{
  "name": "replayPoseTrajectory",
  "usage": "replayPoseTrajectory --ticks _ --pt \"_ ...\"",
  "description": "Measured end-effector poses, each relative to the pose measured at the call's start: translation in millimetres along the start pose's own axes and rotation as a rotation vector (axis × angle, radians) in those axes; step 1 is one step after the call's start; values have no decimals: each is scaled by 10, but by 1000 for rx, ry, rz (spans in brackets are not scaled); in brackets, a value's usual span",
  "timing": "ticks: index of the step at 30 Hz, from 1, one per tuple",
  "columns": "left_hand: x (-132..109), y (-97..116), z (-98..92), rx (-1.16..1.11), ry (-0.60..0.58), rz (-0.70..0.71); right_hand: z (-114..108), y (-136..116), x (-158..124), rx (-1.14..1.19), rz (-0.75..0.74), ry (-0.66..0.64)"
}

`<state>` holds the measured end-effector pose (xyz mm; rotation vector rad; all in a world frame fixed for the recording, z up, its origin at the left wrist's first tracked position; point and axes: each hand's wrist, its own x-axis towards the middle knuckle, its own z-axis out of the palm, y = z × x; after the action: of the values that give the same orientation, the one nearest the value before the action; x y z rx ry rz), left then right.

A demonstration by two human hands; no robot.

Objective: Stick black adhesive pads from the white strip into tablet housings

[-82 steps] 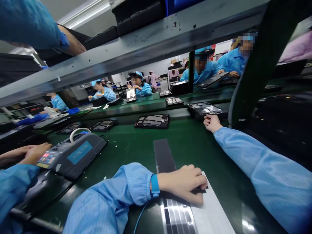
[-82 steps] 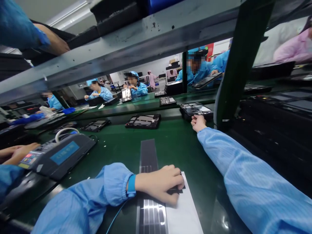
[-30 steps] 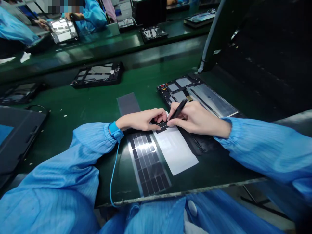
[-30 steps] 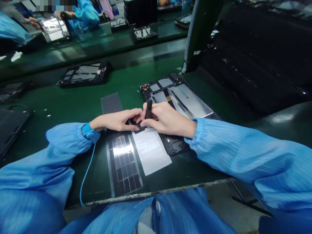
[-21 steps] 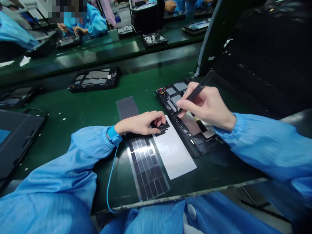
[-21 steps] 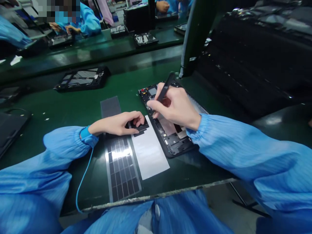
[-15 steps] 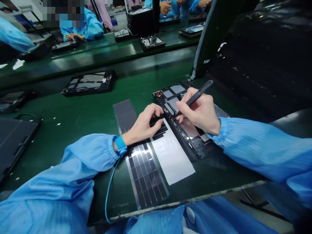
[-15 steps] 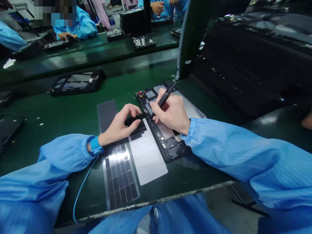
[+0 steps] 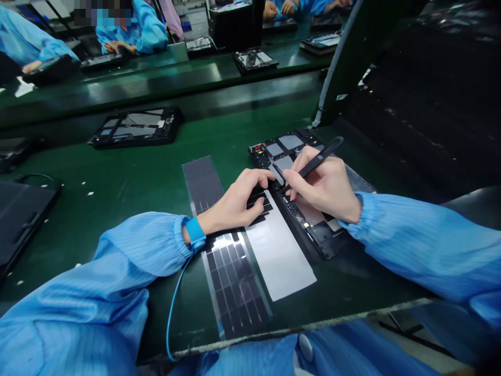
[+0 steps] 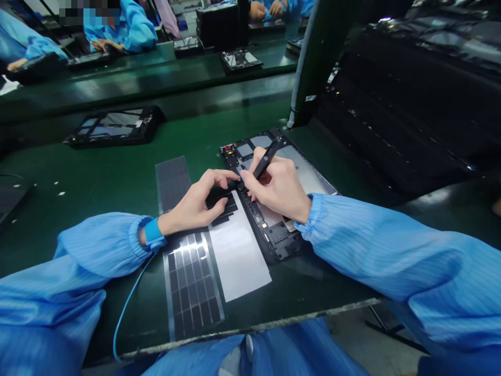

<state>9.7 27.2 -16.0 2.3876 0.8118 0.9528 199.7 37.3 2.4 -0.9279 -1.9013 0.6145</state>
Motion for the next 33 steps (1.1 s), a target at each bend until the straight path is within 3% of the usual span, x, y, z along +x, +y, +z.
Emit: replayPoseTrajectory --ticks 6,12,17,24,33 --pt "-7 15 -20 1 -19 33 -4 -48 3 -89 -153 -27" --pt "-5 43 -26 25 -50 45 -14 -49 -12 -8 -45 106" --pt "-9 48 -15 115 -77 61 -9 -17 -8 14 -10 100" --pt "2 68 -8 288 -172 199 3 -8 -1 22 13 115" --pt "-22 47 2 259 -95 155 3 -3 2 67 72 135"
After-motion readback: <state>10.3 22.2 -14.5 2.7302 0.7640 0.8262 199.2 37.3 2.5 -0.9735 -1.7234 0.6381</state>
